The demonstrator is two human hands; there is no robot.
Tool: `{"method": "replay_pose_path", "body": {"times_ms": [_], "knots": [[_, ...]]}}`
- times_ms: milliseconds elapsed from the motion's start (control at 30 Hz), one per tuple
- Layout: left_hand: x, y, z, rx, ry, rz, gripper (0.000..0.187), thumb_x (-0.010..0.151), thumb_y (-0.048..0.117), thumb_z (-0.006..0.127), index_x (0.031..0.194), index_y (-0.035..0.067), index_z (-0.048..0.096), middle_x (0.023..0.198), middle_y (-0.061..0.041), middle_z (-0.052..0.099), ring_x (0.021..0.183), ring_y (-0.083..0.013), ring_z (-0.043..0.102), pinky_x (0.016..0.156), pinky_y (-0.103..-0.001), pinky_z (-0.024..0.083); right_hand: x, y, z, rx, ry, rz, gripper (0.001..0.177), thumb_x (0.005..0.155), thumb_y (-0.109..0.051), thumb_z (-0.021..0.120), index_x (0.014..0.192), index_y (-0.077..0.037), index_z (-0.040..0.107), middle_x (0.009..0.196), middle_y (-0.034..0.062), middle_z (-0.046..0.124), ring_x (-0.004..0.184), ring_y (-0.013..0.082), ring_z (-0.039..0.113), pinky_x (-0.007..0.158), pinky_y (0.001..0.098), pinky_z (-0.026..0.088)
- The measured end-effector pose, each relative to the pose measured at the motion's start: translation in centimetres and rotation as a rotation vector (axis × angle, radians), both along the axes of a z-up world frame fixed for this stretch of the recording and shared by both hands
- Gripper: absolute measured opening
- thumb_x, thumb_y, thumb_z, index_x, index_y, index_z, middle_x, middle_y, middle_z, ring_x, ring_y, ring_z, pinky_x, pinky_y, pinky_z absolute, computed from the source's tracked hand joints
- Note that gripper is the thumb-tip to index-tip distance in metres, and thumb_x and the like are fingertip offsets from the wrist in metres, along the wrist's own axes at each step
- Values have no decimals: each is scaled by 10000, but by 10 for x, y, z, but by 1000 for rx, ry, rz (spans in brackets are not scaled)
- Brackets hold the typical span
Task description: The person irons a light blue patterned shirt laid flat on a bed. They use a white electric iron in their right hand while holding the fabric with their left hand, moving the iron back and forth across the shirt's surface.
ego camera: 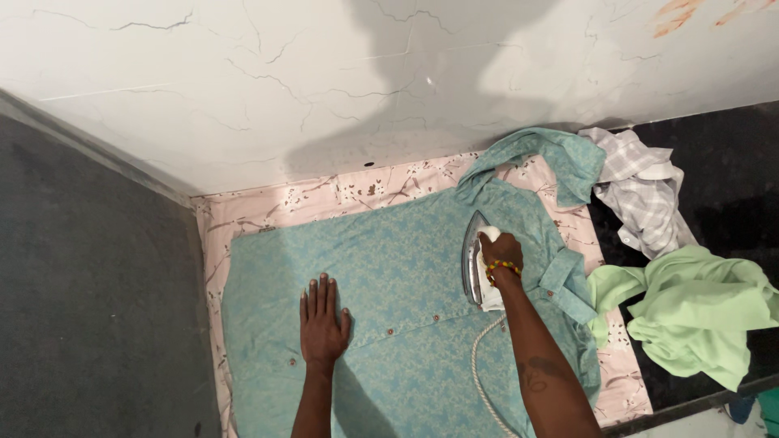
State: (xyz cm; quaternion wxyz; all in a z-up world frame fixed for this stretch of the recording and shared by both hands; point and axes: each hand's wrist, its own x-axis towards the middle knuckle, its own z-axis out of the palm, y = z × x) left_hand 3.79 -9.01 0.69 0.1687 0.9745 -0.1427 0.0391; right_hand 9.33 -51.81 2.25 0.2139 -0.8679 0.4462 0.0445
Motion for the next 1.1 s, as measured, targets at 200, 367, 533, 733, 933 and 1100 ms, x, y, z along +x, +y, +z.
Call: {"method": "replay_pose_path", "body": {"times_ms": [200, 367, 533, 733, 933, 1100], "knots": [[1, 0, -2, 51, -5, -8, 652, 1014, 380, 324, 1607, 114, 266, 1698, -66, 194, 1564, -263, 165, 1278, -448, 111, 4, -9, -7, 6, 30, 14, 603, 875, -569, 741, 988, 23, 759, 1027, 284, 737, 962, 464, 719, 809, 523, 586], [1, -1, -3, 67, 13, -6, 666, 1004, 382, 321, 1609, 114, 246, 1697, -66, 185, 1562, -261, 156, 1278, -444, 100, 8, -17, -10, -11, 19, 44, 620, 873, -573, 753, 1005, 33, 755, 1040, 298, 732, 976, 470, 711, 827, 515, 583], [0, 0, -3, 50, 7, -3, 661, 1010, 368, 329, 1614, 115, 239, 1707, -64, 171, 1572, -261, 146, 1281, -447, 90, 1, -11, -5, 30, 15, 43, 577, 839, -547, 766, 1027, -2, 755, 1055, 276, 731, 989, 459, 708, 837, 518, 576], [5, -22, -2, 178, 91, 1, 714, 980, 369, 372, 1594, 41, 210, 1697, -117, 140, 1571, -290, 112, 1271, -486, 56, 5, -15, 3, 59, 56, 52, 582, 875, -553, 744, 1029, 7, 759, 1058, 273, 748, 997, 444, 728, 850, 503, 589], [16, -83, 1, -18, 41, -274, 715, 1010, 387, 378, 1601, 21, 211, 1703, -136, 150, 1577, -298, 114, 1276, -480, 55, 0, -16, -2, 31, 26, 62, 583, 840, -545, 770, 1051, -2, 736, 1047, 271, 731, 971, 447, 716, 818, 511, 584], [19, -126, 4, 22, 51, -409, 708, 1017, 405, 374, 1599, 33, 222, 1694, -121, 167, 1559, -288, 124, 1258, -467, 59, -4, -17, 0, 46, 37, 53, 554, 852, -532, 767, 1042, -12, 747, 1050, 271, 742, 982, 441, 727, 838, 499, 593]]}}
